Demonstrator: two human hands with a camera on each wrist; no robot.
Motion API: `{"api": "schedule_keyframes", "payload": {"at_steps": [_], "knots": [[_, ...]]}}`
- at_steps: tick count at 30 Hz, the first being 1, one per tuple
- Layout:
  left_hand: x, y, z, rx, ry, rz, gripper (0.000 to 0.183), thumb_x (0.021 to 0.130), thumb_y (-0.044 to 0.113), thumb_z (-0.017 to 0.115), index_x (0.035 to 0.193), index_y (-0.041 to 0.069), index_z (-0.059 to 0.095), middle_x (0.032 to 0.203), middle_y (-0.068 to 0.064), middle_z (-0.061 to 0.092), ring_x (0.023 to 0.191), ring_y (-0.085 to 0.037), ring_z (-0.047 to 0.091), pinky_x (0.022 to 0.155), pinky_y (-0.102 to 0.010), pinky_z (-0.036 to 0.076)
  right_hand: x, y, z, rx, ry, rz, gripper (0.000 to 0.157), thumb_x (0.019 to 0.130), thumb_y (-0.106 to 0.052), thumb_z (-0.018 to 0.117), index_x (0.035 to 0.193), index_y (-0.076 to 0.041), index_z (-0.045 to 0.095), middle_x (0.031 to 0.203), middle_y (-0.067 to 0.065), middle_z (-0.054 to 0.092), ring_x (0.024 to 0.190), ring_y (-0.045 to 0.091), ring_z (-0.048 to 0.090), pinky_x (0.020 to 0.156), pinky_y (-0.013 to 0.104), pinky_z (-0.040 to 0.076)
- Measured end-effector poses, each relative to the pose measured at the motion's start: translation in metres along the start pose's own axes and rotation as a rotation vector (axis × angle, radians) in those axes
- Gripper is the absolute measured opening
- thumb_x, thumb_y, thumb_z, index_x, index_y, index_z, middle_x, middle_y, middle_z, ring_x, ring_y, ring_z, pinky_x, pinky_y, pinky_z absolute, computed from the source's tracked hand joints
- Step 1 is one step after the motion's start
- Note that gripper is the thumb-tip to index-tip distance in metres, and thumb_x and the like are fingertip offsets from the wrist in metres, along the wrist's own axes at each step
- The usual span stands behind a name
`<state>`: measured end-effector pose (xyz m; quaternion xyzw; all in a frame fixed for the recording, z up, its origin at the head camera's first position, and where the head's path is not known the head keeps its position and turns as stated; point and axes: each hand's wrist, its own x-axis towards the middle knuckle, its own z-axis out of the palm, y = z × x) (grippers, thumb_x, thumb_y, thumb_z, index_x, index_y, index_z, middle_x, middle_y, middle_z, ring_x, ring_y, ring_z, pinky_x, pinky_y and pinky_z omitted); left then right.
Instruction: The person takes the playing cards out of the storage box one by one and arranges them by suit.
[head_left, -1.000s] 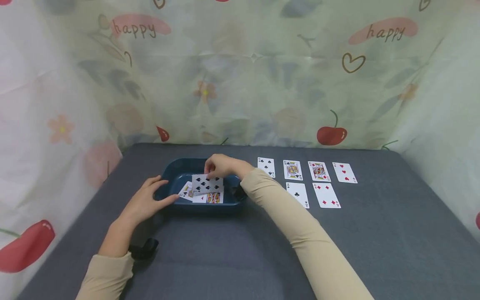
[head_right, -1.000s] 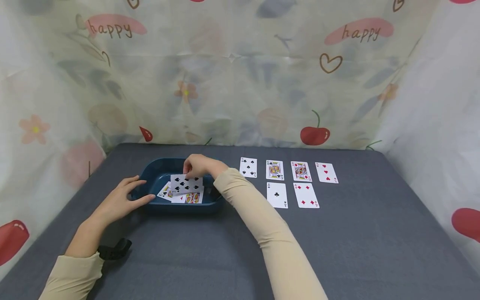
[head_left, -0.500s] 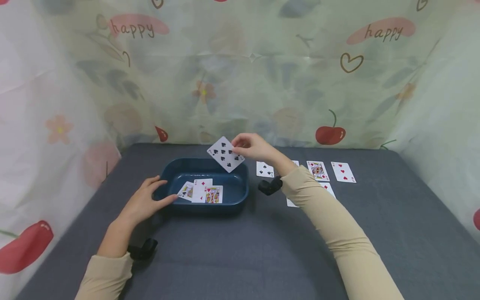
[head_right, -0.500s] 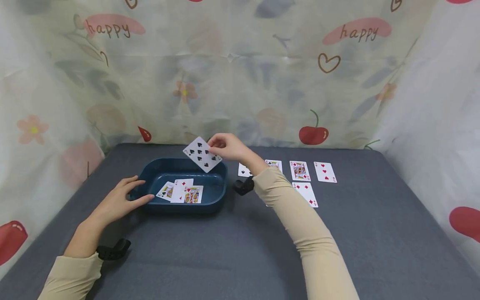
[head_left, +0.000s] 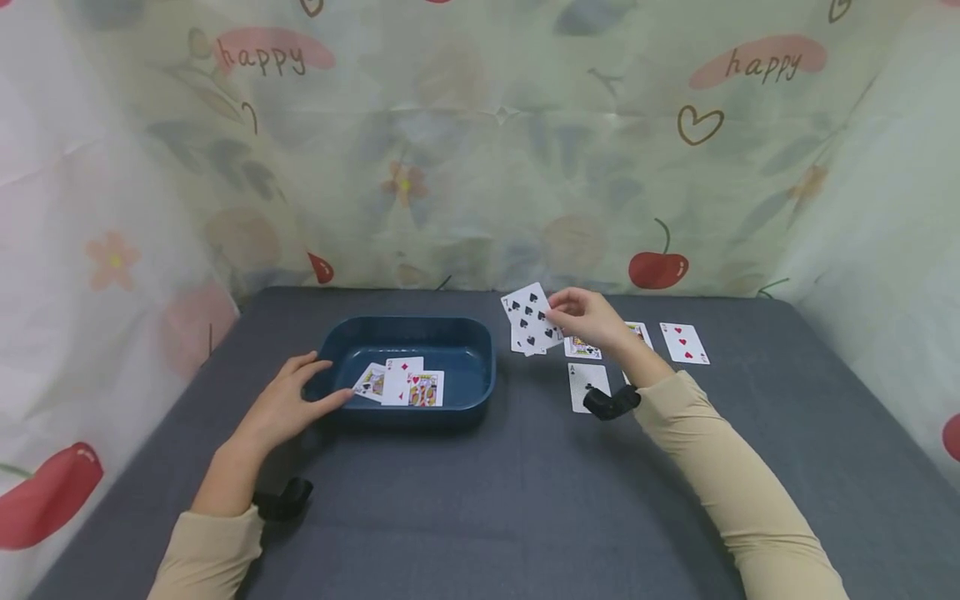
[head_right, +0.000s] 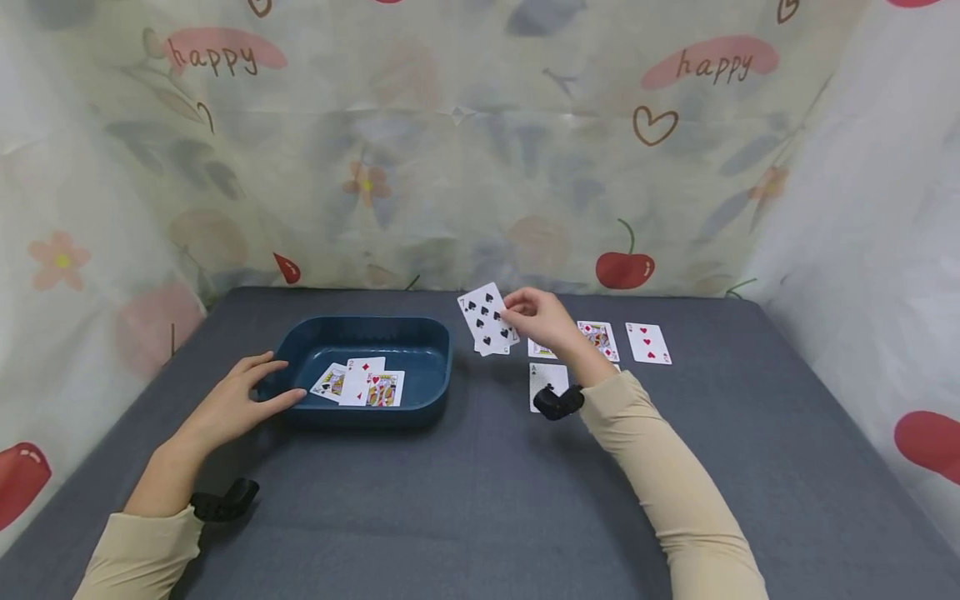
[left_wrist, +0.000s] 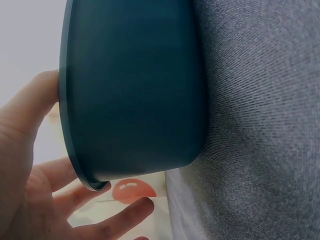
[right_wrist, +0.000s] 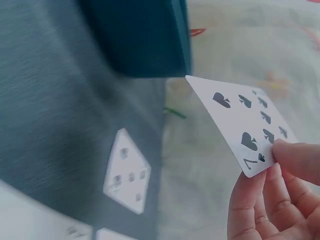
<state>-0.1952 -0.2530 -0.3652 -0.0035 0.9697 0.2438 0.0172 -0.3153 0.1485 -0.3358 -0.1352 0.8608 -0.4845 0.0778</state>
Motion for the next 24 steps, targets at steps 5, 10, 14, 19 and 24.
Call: {"api": "schedule_keyframes", "payload": {"at_steps": [5, 10, 14, 19, 24], "knots": [[0.000, 0.000, 0.000, -0.001, -0.004, -0.003, 0.086, 0.083, 0.060, 0.056, 0.141, 0.001, 0.036, 0.152, -0.025, 0.019, 0.135, -0.047, 0.026, 0.105, -0.065, 0.028, -0.012, 0.024, 0.004, 0.004, -0.019, 0.043, 0.035, 0.092, -0.014, 0.056, 0.120, 0.005, 0.050, 0.108, 0.022, 0.063, 0.080, 0.006, 0.059, 0.080, 0.031, 0.055], [0.001, -0.001, 0.000, -0.001, -0.008, -0.007, 0.086, 0.083, 0.061, 0.056, 0.141, 0.001, 0.036, 0.152, -0.025, 0.018, 0.135, -0.047, 0.025, 0.105, -0.065, 0.027, -0.020, 0.041, 0.015, 0.030, -0.057, 0.075, 0.037, 0.090, -0.009, 0.058, 0.121, 0.009, 0.047, 0.106, 0.026, 0.064, 0.069, 0.004, 0.061, 0.072, 0.028, 0.056], [0.001, -0.001, 0.000, 0.002, -0.012, -0.010, 0.087, 0.083, 0.062, 0.055, 0.141, 0.001, 0.036, 0.152, -0.025, 0.018, 0.135, -0.047, 0.025, 0.105, -0.065, 0.027, -0.023, 0.049, 0.025, 0.077, -0.076, 0.122, 0.038, 0.088, -0.006, 0.059, 0.120, 0.010, 0.045, 0.100, 0.021, 0.067, 0.065, 0.005, 0.061, 0.066, 0.025, 0.056], [0.001, 0.001, 0.000, 0.005, -0.014, -0.016, 0.086, 0.083, 0.060, 0.056, 0.141, 0.001, 0.036, 0.152, -0.026, 0.018, 0.135, -0.047, 0.025, 0.105, -0.065, 0.027, -0.022, 0.055, 0.034, 0.152, -0.088, 0.176, 0.040, 0.086, -0.004, 0.060, 0.120, 0.011, 0.044, 0.090, 0.013, 0.068, 0.065, 0.005, 0.061, 0.064, 0.021, 0.055], [0.001, 0.001, 0.000, 0.003, -0.016, -0.010, 0.085, 0.083, 0.060, 0.056, 0.141, 0.001, 0.036, 0.152, -0.026, 0.018, 0.135, -0.047, 0.025, 0.105, -0.065, 0.027, -0.022, 0.057, 0.038, 0.190, -0.105, 0.208, 0.043, 0.086, -0.003, 0.060, 0.121, 0.013, 0.040, 0.089, 0.012, 0.066, 0.067, 0.006, 0.062, 0.067, 0.023, 0.057]]}}
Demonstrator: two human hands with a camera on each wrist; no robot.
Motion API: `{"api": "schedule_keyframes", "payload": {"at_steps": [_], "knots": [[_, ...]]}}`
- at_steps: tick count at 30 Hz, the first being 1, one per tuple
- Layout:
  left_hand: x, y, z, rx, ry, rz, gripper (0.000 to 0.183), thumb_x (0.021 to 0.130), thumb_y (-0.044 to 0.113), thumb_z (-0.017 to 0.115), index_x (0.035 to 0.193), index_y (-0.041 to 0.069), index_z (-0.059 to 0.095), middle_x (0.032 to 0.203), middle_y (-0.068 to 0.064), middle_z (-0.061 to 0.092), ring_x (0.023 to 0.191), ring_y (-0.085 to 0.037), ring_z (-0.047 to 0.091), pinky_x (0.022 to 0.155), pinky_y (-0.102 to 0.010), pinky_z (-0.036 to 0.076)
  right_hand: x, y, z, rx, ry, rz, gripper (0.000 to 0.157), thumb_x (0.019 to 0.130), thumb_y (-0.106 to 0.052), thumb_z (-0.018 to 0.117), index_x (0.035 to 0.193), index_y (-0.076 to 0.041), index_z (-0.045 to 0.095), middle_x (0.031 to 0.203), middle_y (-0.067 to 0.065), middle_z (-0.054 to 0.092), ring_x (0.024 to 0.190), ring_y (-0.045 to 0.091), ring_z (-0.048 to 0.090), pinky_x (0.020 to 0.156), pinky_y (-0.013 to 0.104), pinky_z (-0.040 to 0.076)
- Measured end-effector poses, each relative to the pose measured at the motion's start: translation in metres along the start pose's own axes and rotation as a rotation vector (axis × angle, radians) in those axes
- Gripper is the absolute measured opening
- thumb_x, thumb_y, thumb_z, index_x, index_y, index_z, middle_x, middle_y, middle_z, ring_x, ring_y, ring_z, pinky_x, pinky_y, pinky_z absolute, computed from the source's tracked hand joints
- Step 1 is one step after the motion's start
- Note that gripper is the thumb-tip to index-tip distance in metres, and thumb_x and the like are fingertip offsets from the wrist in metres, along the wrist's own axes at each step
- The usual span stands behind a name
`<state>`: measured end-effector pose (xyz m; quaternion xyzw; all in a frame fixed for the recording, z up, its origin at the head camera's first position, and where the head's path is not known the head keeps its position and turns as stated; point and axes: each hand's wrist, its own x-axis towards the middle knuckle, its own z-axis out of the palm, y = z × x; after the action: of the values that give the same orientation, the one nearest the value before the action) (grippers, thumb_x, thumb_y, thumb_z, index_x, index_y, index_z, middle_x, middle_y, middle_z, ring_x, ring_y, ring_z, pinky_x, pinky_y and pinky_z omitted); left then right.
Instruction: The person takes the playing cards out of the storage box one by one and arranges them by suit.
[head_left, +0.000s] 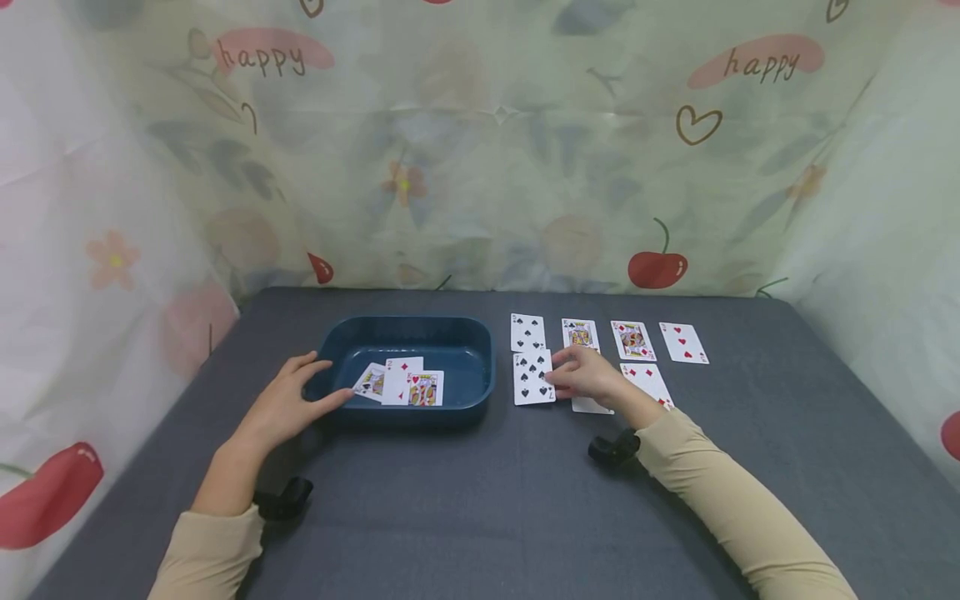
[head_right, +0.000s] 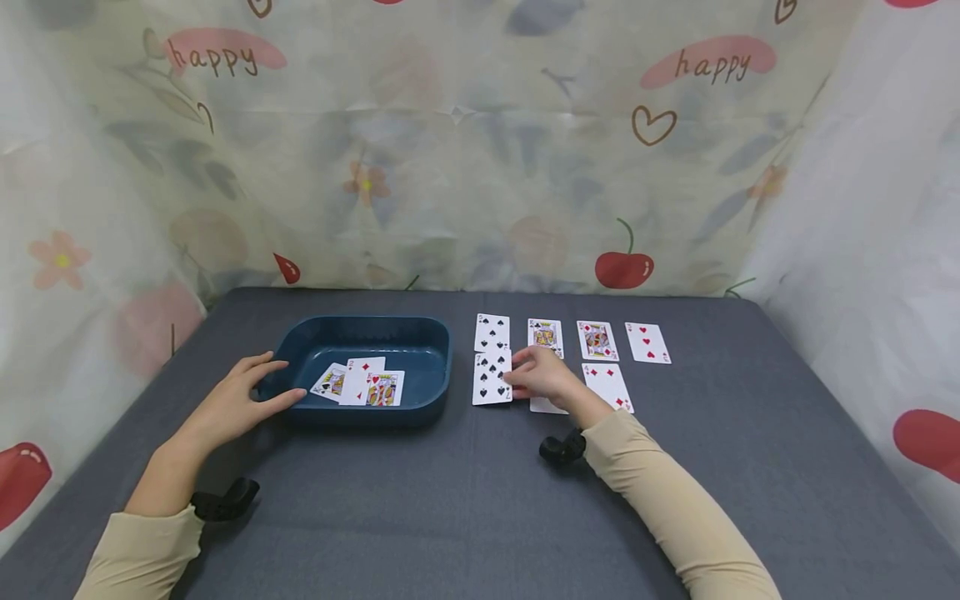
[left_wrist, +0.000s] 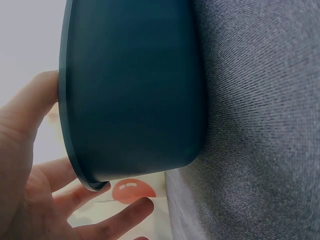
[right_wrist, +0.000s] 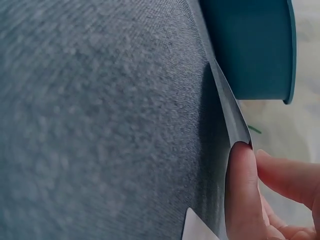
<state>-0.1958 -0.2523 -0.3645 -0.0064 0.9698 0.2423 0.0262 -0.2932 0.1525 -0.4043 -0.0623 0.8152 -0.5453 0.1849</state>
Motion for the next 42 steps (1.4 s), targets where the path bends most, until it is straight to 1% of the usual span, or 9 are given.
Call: {"api": "schedule_keyframes", "payload": {"at_steps": [8, 13, 20, 23, 25, 29, 33, 35, 42], "knots": [[0.000, 0.000, 0.000, -0.001, 0.002, 0.001, 0.087, 0.083, 0.062, 0.055, 0.141, 0.001, 0.036, 0.152, -0.026, 0.018, 0.135, -0.047, 0.026, 0.105, -0.065, 0.028, 0.001, -0.001, 0.001, 0.017, 0.001, 0.044, 0.046, 0.086, -0.002, 0.060, 0.123, 0.014, 0.039, 0.090, 0.011, 0.060, 0.069, 0.009, 0.063, 0.069, 0.025, 0.058], [0.000, 0.000, 0.000, -0.006, 0.003, 0.004, 0.084, 0.084, 0.059, 0.056, 0.141, 0.001, 0.036, 0.152, -0.025, 0.018, 0.135, -0.047, 0.026, 0.104, -0.065, 0.028, -0.004, -0.008, -0.005, -0.041, -0.019, 0.038, 0.044, 0.086, -0.004, 0.059, 0.122, 0.013, 0.039, 0.084, 0.010, 0.061, 0.066, 0.009, 0.064, 0.067, 0.029, 0.058], [-0.001, 0.000, 0.000, 0.000, 0.003, 0.003, 0.084, 0.084, 0.059, 0.056, 0.141, 0.001, 0.037, 0.152, -0.026, 0.019, 0.135, -0.047, 0.026, 0.105, -0.065, 0.028, -0.008, -0.029, -0.015, -0.160, -0.030, -0.075, 0.044, 0.089, -0.007, 0.058, 0.124, 0.013, 0.041, 0.094, 0.018, 0.061, 0.071, 0.015, 0.065, 0.071, 0.036, 0.059], [-0.001, 0.000, 0.000, 0.001, 0.004, 0.003, 0.084, 0.084, 0.058, 0.057, 0.141, 0.001, 0.037, 0.152, -0.026, 0.019, 0.135, -0.047, 0.026, 0.105, -0.065, 0.028, -0.005, -0.042, -0.013, -0.206, -0.030, -0.134, 0.042, 0.088, -0.010, 0.060, 0.121, 0.011, 0.046, 0.099, 0.022, 0.061, 0.077, 0.023, 0.067, 0.074, 0.039, 0.058], [-0.001, 0.000, 0.000, -0.001, 0.003, 0.002, 0.083, 0.084, 0.058, 0.057, 0.141, 0.001, 0.037, 0.152, -0.026, 0.019, 0.135, -0.047, 0.026, 0.105, -0.065, 0.027, -0.003, -0.052, -0.008, -0.233, -0.041, -0.166, 0.040, 0.088, -0.013, 0.061, 0.120, 0.009, 0.049, 0.103, 0.025, 0.062, 0.084, 0.029, 0.067, 0.077, 0.040, 0.057], [-0.001, 0.000, 0.000, -0.005, 0.002, 0.003, 0.083, 0.084, 0.057, 0.057, 0.141, 0.001, 0.037, 0.152, -0.026, 0.019, 0.135, -0.047, 0.026, 0.105, -0.065, 0.028, 0.004, -0.073, 0.005, -0.271, -0.096, -0.233, 0.037, 0.088, -0.015, 0.062, 0.119, 0.003, 0.054, 0.107, 0.023, 0.063, 0.095, 0.033, 0.066, 0.080, 0.036, 0.056], [-0.001, 0.000, 0.000, -0.006, 0.004, 0.004, 0.083, 0.084, 0.057, 0.057, 0.141, 0.001, 0.037, 0.152, -0.025, 0.019, 0.135, -0.046, 0.026, 0.105, -0.065, 0.028, 0.010, -0.094, 0.023, -0.304, -0.163, -0.307, 0.034, 0.088, -0.013, 0.062, 0.118, 0.001, 0.056, 0.104, 0.017, 0.064, 0.092, 0.032, 0.065, 0.077, 0.034, 0.055], [-0.001, 0.000, 0.000, -0.007, 0.005, 0.004, 0.083, 0.084, 0.057, 0.057, 0.141, 0.001, 0.037, 0.152, -0.025, 0.019, 0.135, -0.046, 0.026, 0.105, -0.065, 0.028, 0.014, -0.105, 0.032, -0.315, -0.195, -0.333, 0.033, 0.088, -0.013, 0.062, 0.118, 0.001, 0.056, 0.103, 0.015, 0.065, 0.087, 0.027, 0.065, 0.076, 0.032, 0.055], [0.000, -0.001, 0.001, -0.005, 0.008, 0.006, 0.083, 0.084, 0.057, 0.057, 0.141, 0.001, 0.036, 0.152, -0.025, 0.019, 0.135, -0.046, 0.026, 0.105, -0.065, 0.028, 0.031, -0.130, 0.060, -0.335, -0.267, -0.329, 0.033, 0.088, -0.013, 0.063, 0.117, -0.001, 0.056, 0.110, 0.017, 0.066, 0.097, 0.031, 0.063, 0.080, 0.033, 0.055]]}}
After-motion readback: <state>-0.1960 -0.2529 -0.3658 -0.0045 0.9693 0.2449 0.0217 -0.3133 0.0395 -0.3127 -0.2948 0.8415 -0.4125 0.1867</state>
